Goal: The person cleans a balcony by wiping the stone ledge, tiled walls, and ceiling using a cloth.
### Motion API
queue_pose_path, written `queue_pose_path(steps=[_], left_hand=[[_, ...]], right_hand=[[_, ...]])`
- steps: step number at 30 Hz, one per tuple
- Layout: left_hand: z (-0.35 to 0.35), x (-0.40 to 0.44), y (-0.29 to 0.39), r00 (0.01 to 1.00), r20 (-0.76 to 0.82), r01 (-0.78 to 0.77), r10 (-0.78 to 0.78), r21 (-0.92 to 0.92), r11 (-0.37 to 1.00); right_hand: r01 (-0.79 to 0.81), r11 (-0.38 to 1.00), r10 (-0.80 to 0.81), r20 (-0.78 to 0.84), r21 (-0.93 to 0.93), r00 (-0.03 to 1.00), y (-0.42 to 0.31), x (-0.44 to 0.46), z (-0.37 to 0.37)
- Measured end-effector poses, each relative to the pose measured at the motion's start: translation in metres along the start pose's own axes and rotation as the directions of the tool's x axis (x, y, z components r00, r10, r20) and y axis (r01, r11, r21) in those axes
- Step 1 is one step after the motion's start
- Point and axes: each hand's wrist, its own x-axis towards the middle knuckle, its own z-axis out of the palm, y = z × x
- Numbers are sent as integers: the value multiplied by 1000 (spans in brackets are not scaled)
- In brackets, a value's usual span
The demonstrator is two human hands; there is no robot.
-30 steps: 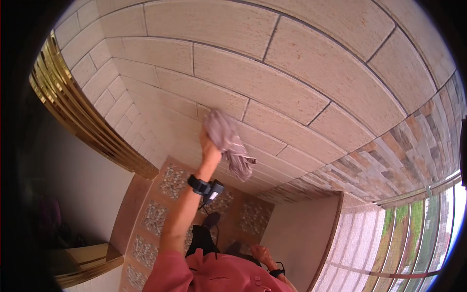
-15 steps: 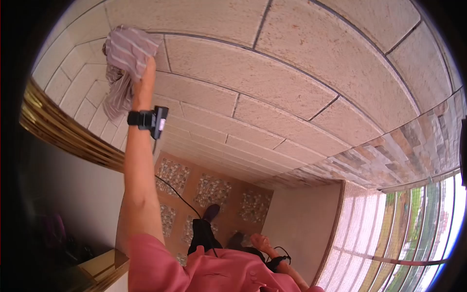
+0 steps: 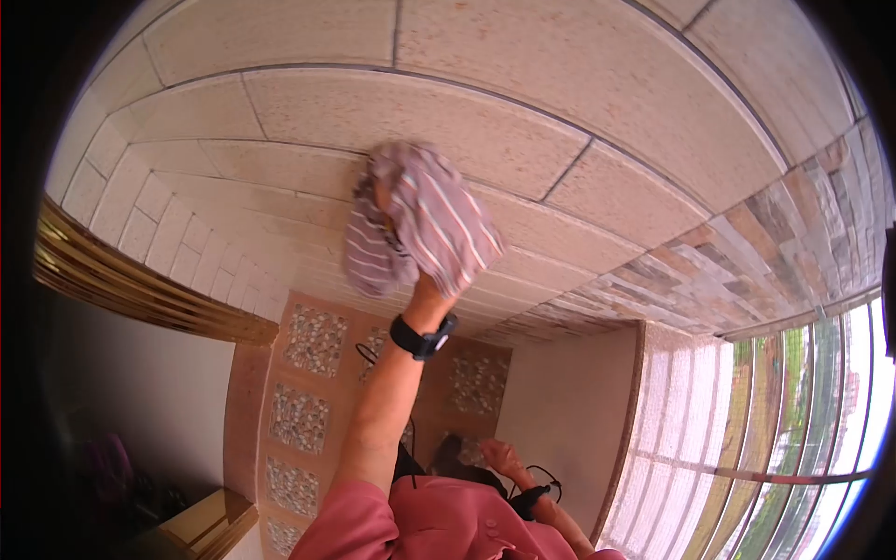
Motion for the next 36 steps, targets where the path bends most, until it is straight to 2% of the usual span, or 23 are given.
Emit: queue_pose_path(steps=[4,6,7,9,11,13,15,16,17,18,20,21,22,24,25,26,27,28,29,31,34,35,36], left_hand=[[27,-49,36,983,143,-108,116,-58,992],[33,-79,50,964,211,-143,162,-102,984],[34,-95,55,954,238,-157,183,-125,980],[32,-126,63,932,294,-163,211,-179,970],[27,-156,70,913,338,-152,229,-239,959],[17,-181,75,898,376,-110,227,-308,945],[-1,-198,80,883,420,-59,208,-342,938],[-17,-203,81,818,573,228,47,-398,889],[-37,-205,80,691,718,501,-83,-394,771],[-56,-206,78,517,839,732,-167,-333,594],[-85,-206,71,101,980,988,-172,-79,134],[-92,-205,66,-101,990,991,-96,91,-103],[-95,-204,57,-100,990,990,-99,88,-111],[-96,-199,37,54,989,990,-137,-36,134],[-98,-195,30,16,977,987,-212,19,160],[-91,-213,15,-22,954,972,-300,-51,-231],[-94,-202,6,101,953,981,-285,-47,190],[-93,-189,-5,205,953,816,-224,-40,577],[-84,-190,-18,209,951,820,-229,-42,571],[-64,-191,-39,464,886,391,-14,-191,900],[-47,-172,-49,556,830,379,-41,-209,902],[-47,-173,-54,558,829,382,-38,-215,899],[-47,-178,-61,589,777,493,-221,-129,861]], right_hand=[[1,998,3,-53,68,999,23,-11,11],[181,980,-193,-179,-80,965,44,-13,25],[171,983,-181,-186,-68,966,31,-16,17],[73,970,-4,-284,234,959,0,-10,-14],[-164,702,312,-92,693,946,-25,0,-43],[-71,435,384,-114,898,916,-31,17,-63],[-149,128,591,46,981,806,-67,38,-102],[-98,0,393,90,995,915,-61,48,-106],[-72,-136,175,95,988,980,-55,56,-108],[-77,-141,184,102,987,978,-62,60,-114],[-137,-354,137,196,925,971,-83,66,-124],[-87,-386,139,152,918,979,-88,73,-122],[-94,-382,141,158,919,977,-92,81,-123],[-22,-412,171,101,911,980,-101,95,-127],[50,-352,205,25,935,978,-107,98,-133],[71,-408,213,19,910,977,-107,102,-143],[142,-369,293,-30,919,956,-114,105,-157],[210,-324,368,-82,922,926,-122,109,-170],[205,-316,368,-79,926,927,-122,116,-178],[399,-265,432,-262,878,863,-125,131,-193],[393,-202,343,-311,897,886,-131,156,-196],[352,-269,332,-256,897,908,-133,167,-189],[354,-230,372,-254,906,893,-159,169,-187]])
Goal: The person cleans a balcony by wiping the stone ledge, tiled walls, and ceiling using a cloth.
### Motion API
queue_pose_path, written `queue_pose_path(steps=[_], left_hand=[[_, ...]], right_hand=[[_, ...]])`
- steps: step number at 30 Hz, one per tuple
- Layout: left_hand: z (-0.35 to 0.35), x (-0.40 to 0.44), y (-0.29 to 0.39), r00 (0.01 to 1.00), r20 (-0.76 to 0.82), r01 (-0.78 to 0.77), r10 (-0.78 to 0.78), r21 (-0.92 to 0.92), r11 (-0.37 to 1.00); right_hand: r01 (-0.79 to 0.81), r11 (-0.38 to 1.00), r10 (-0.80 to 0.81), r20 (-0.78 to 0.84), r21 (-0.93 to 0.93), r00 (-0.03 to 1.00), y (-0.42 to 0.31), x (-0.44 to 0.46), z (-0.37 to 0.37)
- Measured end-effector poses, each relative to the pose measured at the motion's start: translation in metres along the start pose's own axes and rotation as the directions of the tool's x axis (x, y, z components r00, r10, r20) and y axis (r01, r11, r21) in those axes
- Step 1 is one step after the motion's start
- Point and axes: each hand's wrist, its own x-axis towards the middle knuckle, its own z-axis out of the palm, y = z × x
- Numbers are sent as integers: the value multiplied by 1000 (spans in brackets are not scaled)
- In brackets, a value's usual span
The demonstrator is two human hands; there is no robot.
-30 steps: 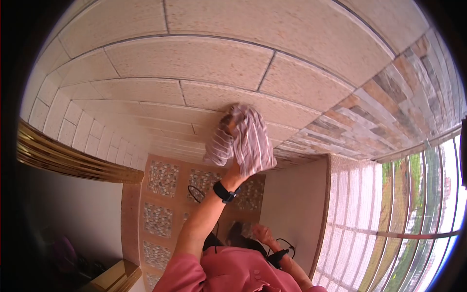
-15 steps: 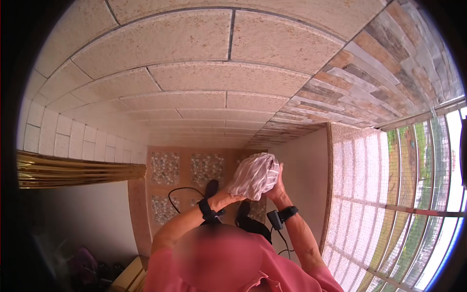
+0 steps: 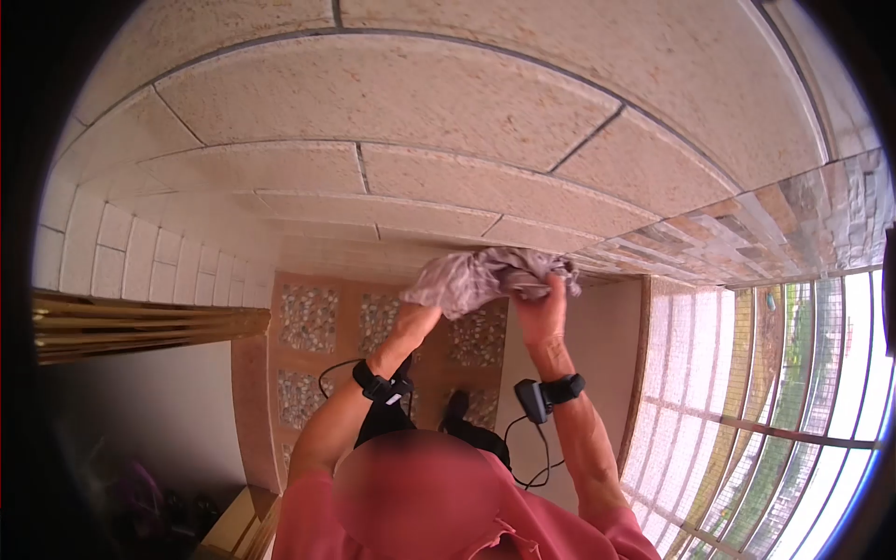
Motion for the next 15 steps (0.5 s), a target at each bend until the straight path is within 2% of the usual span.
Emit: queue_pose_path(steps=[1,2,3,4,5,8,10,12,13,14,15], left_hand=[[-2,0,-6,982,-126,136,-141,-54,989],[-10,5,-8,983,-119,130,-136,-59,990],[-22,10,-7,946,-116,180,-302,-589,788],[-35,14,-4,899,-14,148,-438,-931,333],[-48,17,1,850,34,144,-526,-975,169],[-81,-7,-32,759,-75,63,-647,-980,187],[-113,-34,-75,787,-155,-3,-597,-969,248],[-154,-47,-87,740,-219,-52,-636,-961,270],[-174,-50,-96,675,-279,-52,-683,-942,333],[-190,-52,-102,606,-340,-46,-719,-918,395],[-205,-52,-99,614,-331,-37,-716,-919,394]], right_hand=[[-2,996,3,5,-93,1000,8,-11,24],[-5,983,6,8,-184,1000,20,-18,44],[6,980,3,44,-200,999,38,-21,56],[17,977,0,80,-214,997,57,-23,67],[22,981,-8,74,-194,997,82,-21,74],[-39,976,63,106,-216,992,134,-27,111],[-149,969,194,235,-194,953,168,-26,130],[-200,957,258,302,-209,918,190,-35,162],[-194,960,249,298,-201,922,202,-35,173],[-303,935,350,333,-186,876,212,-33,183],[-408,896,443,369,-173,817,215,-32,190]])
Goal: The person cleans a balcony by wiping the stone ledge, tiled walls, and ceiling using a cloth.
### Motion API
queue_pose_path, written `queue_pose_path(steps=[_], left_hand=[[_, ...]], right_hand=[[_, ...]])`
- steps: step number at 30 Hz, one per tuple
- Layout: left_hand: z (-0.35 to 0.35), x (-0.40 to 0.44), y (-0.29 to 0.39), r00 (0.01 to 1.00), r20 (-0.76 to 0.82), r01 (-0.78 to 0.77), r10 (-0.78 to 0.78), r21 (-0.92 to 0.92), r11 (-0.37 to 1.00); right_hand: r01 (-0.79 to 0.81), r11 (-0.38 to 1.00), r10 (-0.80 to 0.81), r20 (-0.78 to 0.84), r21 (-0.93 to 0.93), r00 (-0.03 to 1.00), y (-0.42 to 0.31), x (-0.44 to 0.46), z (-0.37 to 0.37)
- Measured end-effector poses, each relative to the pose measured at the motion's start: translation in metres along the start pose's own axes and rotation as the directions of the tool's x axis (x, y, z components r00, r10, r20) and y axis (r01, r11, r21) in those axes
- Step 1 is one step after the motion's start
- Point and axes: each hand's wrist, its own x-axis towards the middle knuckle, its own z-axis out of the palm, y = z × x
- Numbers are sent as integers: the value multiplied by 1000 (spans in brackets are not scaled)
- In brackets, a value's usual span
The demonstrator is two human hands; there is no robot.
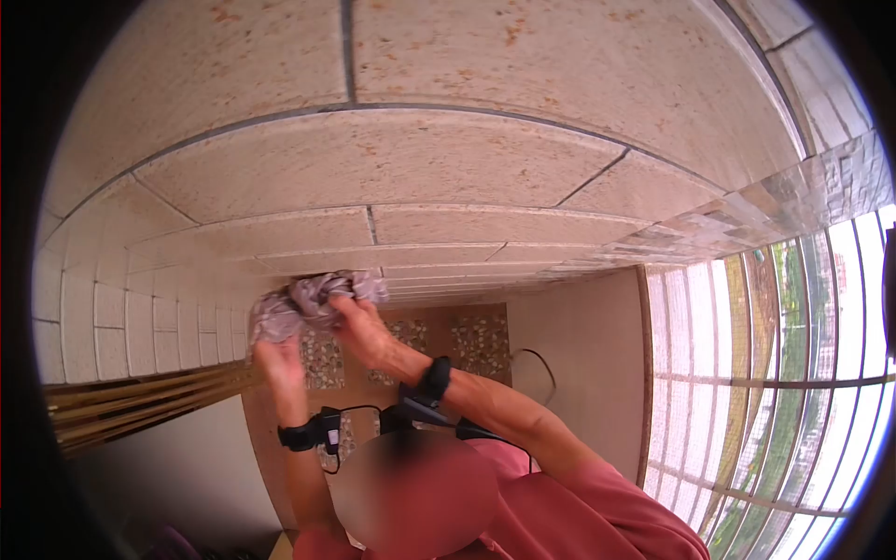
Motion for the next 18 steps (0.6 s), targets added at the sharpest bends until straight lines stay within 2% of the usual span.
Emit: queue_pose_path(steps=[2,3,5,7,8,10,11,13,15,16,17,18], left_hand=[[3,2,20,986,107,-129,127,11,992],[9,3,19,986,116,-124,121,15,992],[22,3,12,986,16,-167,166,102,981],[76,-31,8,988,40,-156,151,181,971],[97,-42,0,979,8,-200,202,199,959],[131,-64,-29,963,-14,-264,270,167,950],[151,-78,-40,954,106,-294,281,133,947],[186,-108,-68,958,190,-234,215,82,969],[210,-130,-100,923,333,-278,191,238,931],[215,-135,-111,923,334,-281,191,244,928],[219,-139,-121,770,574,-631,279,618,469],[226,-144,-130,596,787,-760,159,617,-205]], right_hand=[[-25,999,25,2,25,1000,-5,-2,10],[-61,997,61,8,43,998,-9,-4,15],[-63,997,62,10,46,998,-21,-14,14],[142,985,-146,30,98,989,-24,-26,5],[164,986,-164,35,4,986,-24,-22,-18],[226,974,-226,3,-7,974,-44,-41,-44],[286,958,-286,-23,-24,958,-58,-54,-54],[385,922,-379,-126,31,917,-86,-81,-69],[478,878,-472,-155,-1,868,-114,-104,-97],[509,860,-505,-195,-33,841,-128,-117,-106],[539,840,-538,-235,-67,809,-142,-130,-115],[562,816,-576,-262,-136,774,-154,-141,-122]])
